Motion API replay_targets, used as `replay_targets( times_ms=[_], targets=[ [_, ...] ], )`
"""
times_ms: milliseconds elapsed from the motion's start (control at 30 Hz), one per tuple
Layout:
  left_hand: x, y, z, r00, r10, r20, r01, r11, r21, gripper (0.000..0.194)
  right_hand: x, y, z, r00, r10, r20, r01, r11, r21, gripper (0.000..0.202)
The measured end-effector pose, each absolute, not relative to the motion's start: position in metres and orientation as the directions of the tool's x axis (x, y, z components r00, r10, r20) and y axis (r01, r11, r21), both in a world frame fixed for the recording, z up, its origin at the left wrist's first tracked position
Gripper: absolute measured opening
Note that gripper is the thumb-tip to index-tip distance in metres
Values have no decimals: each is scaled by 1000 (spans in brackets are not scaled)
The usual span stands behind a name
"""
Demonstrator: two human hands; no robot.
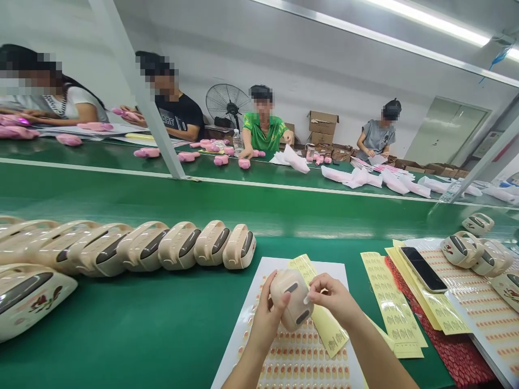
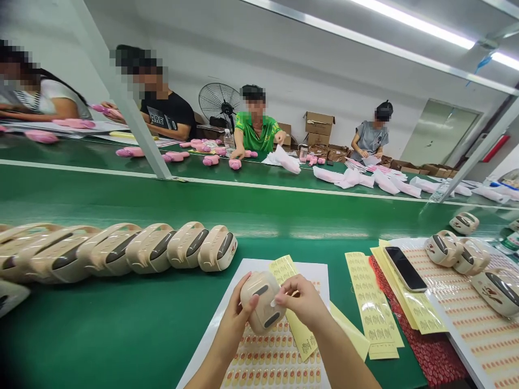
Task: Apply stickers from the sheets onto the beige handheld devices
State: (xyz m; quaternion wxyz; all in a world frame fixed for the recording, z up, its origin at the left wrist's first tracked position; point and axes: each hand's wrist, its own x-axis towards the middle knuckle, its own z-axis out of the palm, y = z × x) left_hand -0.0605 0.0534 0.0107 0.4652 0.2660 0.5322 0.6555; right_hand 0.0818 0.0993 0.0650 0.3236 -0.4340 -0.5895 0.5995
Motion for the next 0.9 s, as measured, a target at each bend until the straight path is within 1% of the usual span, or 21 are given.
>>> replay_targets(
  times_ms=[100,300,400,467,600,700,767,800,833,900],
  targets=[
    [-60,54,9,-421,898,-129,-322,-15,947,66,70,100,63,-377,913,-157,202,-84,-976,17],
    [-61,54,10,-409,904,-126,-298,-2,955,69,69,103,53,-359,922,-142,277,-41,-960,11],
    [-61,54,10,-404,907,-121,-288,0,958,69,67,100,54,-341,935,-95,322,21,-947,8],
    [-61,54,9,-403,907,-125,-294,1,956,69,64,96,54,-326,945,-35,334,81,-939,6],
    [-62,55,8,-409,900,-148,-315,14,949,70,59,91,50,-320,939,127,311,231,-922,6],
    [-67,55,8,-426,887,-179,-339,27,941,66,60,90,44,-302,939,165,230,240,-943,10],
    [-70,54,9,-403,892,-204,-387,36,921,63,63,90,38,-278,943,181,199,241,-950,10],
    [-71,53,10,-379,900,-215,-422,39,906,62,64,89,35,-282,943,177,200,238,-950,16],
    [-70,52,11,-354,909,-220,-456,37,889,62,65,87,32,-308,939,155,207,225,-952,31],
    [-66,49,11,-327,921,-210,-492,24,870,62,65,83,26,-394,916,70,217,167,-962,68]
  ],
)
